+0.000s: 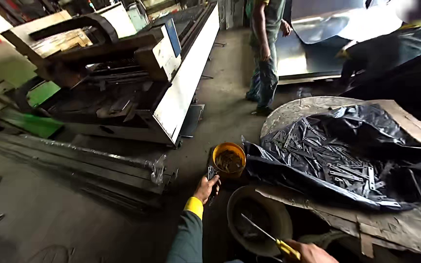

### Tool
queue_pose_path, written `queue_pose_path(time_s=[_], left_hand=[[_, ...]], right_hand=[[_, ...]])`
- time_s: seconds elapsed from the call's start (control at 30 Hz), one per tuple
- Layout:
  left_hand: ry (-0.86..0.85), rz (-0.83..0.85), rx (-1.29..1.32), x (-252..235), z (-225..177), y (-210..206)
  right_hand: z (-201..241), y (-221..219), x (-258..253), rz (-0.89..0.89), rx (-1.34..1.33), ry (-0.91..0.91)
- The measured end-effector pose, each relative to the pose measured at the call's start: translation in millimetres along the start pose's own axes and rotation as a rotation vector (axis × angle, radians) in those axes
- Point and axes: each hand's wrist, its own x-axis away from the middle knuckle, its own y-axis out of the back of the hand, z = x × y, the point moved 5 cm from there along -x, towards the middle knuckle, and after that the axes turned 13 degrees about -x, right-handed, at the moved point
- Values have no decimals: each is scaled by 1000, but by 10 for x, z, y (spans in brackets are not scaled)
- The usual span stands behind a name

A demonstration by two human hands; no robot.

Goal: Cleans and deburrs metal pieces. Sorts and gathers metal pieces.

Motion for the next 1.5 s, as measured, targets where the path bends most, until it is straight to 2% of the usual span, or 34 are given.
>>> queue_pose_path(time_s=[0.1, 0.2, 0.33, 0.43, 0.53, 0.57, 0.63, 0.7, 0.77, 0.83, 0.9, 1.07, 1.2, 1.33, 1.4, 1.5], left_hand=[[12, 0, 68, 189, 41, 104], [20, -10, 23, 290, 166, 175], [99, -33, 7, 385, 344, 177], [114, 34, 68, 487, 443, 138], [114, 118, 128, 552, 500, 95], [107, 152, 111, 581, 516, 77], [45, 180, -93, 615, 497, 63], [-59, 107, -637, 605, 351, 110], [-73, 75, -1195, 652, 210, 149], [-126, 44, -1483, 743, 206, 170], [-200, 46, -1611, 814, 214, 159], [-280, 113, -1697, 936, 418, 73], [-443, 22, -1652, 1016, 507, -106], [-295, 131, -1662, 1026, 584, -172], [-282, 168, -1645, 1042, 635, -204], [-194, 219, -1383, 1000, 749, -183]], right_hand=[[297, 63, -180, 77, 111, -52], [523, 139, -300, 181, 213, -69], [735, 456, -339, 94, 235, -31], [847, 436, -313, 186, 304, -52], [920, 568, -340, 138, 317, -68], [942, 565, -346, 171, 328, -54], [964, 470, -315, 307, 354, -10], [946, 503, -265, 343, 366, -24], [885, 646, -219, 271, 384, -78], [868, 697, -134, 236, 430, -121], [919, 639, -31, 254, 464, -135], [1058, 430, 35, 273, 525, -189], [1190, 258, 93, 356, 531, -156], [1088, 277, 95, 319, 542, -222], [1010, 226, 107, 344, 536, -199], [931, 116, 176, 432, 489, -132]])
